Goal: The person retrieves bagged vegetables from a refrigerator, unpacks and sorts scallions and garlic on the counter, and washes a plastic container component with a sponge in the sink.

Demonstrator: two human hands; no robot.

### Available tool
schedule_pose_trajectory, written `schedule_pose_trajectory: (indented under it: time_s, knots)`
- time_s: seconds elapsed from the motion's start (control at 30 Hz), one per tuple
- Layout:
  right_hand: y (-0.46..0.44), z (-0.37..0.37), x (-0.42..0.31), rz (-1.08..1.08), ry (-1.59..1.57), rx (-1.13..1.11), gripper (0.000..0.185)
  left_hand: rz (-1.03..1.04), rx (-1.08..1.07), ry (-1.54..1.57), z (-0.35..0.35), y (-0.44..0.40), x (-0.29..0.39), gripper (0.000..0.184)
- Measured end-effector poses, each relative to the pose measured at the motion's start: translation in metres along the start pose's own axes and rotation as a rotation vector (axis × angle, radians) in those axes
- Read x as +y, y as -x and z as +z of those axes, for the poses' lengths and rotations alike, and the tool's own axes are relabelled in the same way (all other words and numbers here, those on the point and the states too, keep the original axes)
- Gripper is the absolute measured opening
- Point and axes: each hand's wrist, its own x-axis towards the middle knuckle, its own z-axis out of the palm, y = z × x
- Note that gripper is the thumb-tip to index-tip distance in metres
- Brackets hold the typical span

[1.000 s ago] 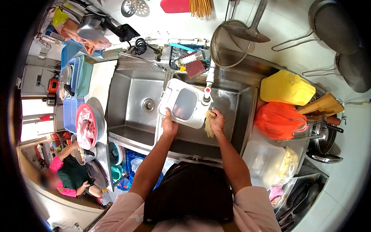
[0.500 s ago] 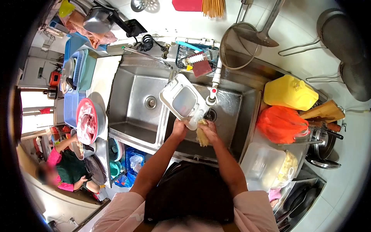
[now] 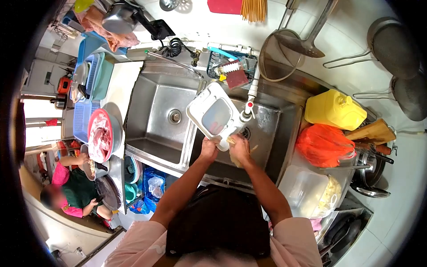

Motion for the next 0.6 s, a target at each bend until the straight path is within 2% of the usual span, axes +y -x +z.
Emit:
schedule_pose_trajectory:
  time_s: [0.1, 0.27, 0.33, 0.37, 0.47, 0.6]
  knots:
    - [-0.003, -0.002, -0.001, 0.002, 0.070, 0.050, 0.018, 0.048, 0.008, -0.016, 0.000, 0.003, -0.006, 0.081]
    - [-0.003, 0.001, -0.008, 0.038, 0.057, -0.069, 0.020, 0.106, 0.058, -0.002, 0.004, 0.003, -0.009, 0.077]
    - [-0.011, -0.001, -0.009, 0.204, 0.076, -0.029, 0.021, 0.130, 0.105, 0.010, 0.010, 0.003, -0.019, 0.073]
    - [-0.019, 0.003, 0.000, 0.214, 0.060, 0.052, 0.025, 0.107, 0.091, -0.008, 0.014, 0.003, -0.022, 0.075]
    - [-0.020, 0.008, -0.002, 0.341, 0.086, 0.081, 0.029, 0.145, 0.083, -0.034, 0.012, -0.001, -0.027, 0.075]
    - [-0.042, 0.048, 0.092, 0.802, -0.239, -0.048, 0.045, 0.142, 0.169, -0.156, -0.002, 0.001, -0.048, 0.078]
